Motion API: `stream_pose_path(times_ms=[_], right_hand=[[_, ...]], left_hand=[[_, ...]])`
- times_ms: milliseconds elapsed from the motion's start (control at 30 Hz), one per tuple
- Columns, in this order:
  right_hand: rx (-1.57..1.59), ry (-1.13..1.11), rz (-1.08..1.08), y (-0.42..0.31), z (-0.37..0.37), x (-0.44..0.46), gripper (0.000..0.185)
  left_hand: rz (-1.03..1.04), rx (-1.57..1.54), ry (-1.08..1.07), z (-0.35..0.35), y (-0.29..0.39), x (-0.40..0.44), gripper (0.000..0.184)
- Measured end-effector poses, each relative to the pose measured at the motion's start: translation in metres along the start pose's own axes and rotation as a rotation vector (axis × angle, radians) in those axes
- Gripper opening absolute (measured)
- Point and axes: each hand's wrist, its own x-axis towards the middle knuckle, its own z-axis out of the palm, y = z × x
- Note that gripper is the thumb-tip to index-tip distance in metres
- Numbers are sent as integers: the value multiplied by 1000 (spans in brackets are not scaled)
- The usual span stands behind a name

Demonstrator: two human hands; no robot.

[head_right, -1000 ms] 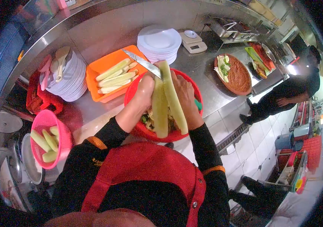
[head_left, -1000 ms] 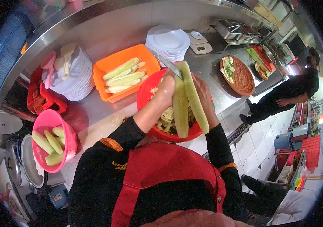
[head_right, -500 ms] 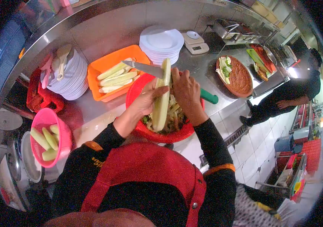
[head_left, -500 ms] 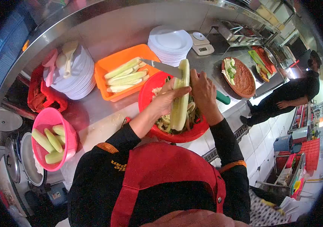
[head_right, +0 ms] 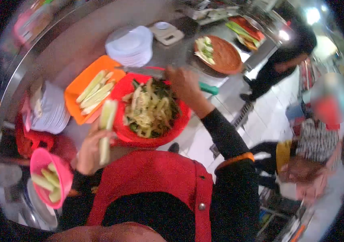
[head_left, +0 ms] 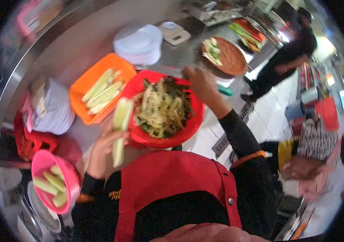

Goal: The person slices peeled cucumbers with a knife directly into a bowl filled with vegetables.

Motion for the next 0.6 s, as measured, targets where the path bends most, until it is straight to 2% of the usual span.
stream_pose_path(times_ms=[33,67,100,133,167,233,267,333,367,467,500,533,600], right_hand=[[89,-65,8,-4,1,-8,18],[183,-126,12,-10,2,-18,17],[214,-167,-1,-15,5,-24,19],[248,-205,-19,-18,10,-30,20],[246,-204,10,-20,23,-36,20],[285,-158,-167,-20,54,-48,26],[285,-159,-145,-25,49,-49,26],[501,-343,-102,-39,26,-48,31],[585,-318,-189,-41,16,-50,31],[672,-294,-242,-41,25,-54,38],[641,-270,-260,-42,24,-55,36],[642,-268,-261,-43,17,-56,36],[762,-226,-152,-44,-2,-60,25]], left_hand=[[55,51,21,-10,-7,-9,72],[-23,161,140,-22,-15,-18,71],[-72,130,240,-45,-37,-25,68],[-59,255,298,-60,-48,-32,64],[51,328,260,-79,-65,-38,58],[-34,527,458,-92,-88,-56,47],[-39,536,438,-95,-95,-60,47],[19,470,335,-100,-104,-63,39],[52,611,433,-91,-105,-64,32],[32,730,434,-103,-108,-61,33],[-183,965,474,-65,-62,-65,40],[-182,966,476,-68,-61,-62,40],[-201,677,514,-90,-66,-55,48]])
